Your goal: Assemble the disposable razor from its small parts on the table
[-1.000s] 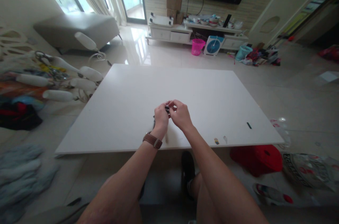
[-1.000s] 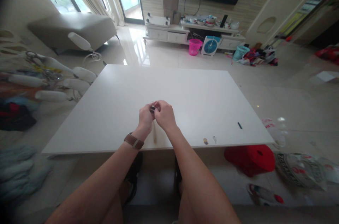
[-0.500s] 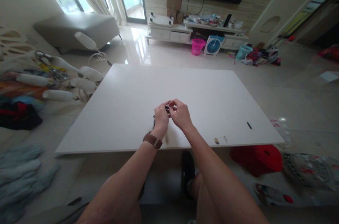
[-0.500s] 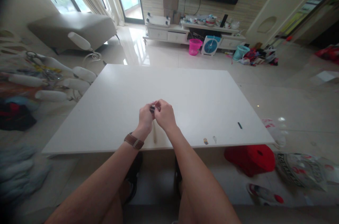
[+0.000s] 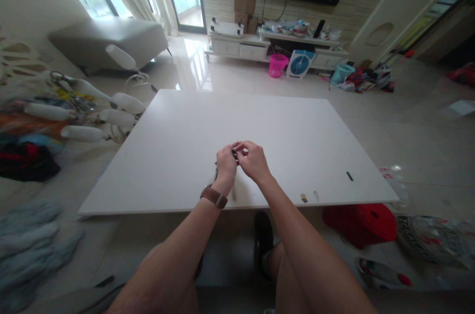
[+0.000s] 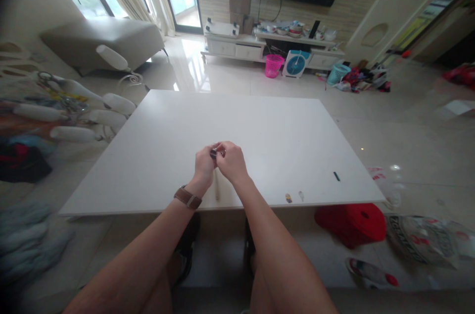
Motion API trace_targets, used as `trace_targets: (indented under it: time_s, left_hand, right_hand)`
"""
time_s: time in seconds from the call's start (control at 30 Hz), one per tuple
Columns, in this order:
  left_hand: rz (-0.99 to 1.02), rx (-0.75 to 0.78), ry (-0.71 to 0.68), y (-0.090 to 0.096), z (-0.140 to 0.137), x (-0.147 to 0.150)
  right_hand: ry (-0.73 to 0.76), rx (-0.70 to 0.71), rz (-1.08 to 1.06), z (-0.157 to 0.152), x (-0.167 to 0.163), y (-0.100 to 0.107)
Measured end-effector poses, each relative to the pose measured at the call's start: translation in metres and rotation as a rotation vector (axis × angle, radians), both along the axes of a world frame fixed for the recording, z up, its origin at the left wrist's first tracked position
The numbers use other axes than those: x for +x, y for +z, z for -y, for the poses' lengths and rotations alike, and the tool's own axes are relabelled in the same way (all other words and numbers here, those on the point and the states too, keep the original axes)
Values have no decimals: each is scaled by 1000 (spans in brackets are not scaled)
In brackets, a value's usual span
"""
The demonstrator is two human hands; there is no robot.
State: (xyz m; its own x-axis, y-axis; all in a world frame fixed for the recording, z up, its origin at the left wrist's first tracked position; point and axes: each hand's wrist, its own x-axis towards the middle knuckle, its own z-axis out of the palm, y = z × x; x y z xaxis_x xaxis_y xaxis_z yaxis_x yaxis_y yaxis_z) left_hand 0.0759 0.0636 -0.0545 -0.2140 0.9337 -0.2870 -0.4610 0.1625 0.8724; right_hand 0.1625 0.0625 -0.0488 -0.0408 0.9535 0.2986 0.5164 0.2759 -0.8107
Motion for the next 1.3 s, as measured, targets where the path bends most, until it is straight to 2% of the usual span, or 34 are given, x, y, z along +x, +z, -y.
trace_targets:
  time_s: [0.33,0.67,1.3]
  left_hand:
    - [-14,9,-27,-2,1,-2]
    - [-96,43,-71,-1,2,2]
    - [-376,95,-178,4,3,-8]
  right_hand:
    - [25,4,-23,0,1,1]
    - [-13,-23,-46,-2,4,0]
    - [-83,-126,-97,-4,5,6]
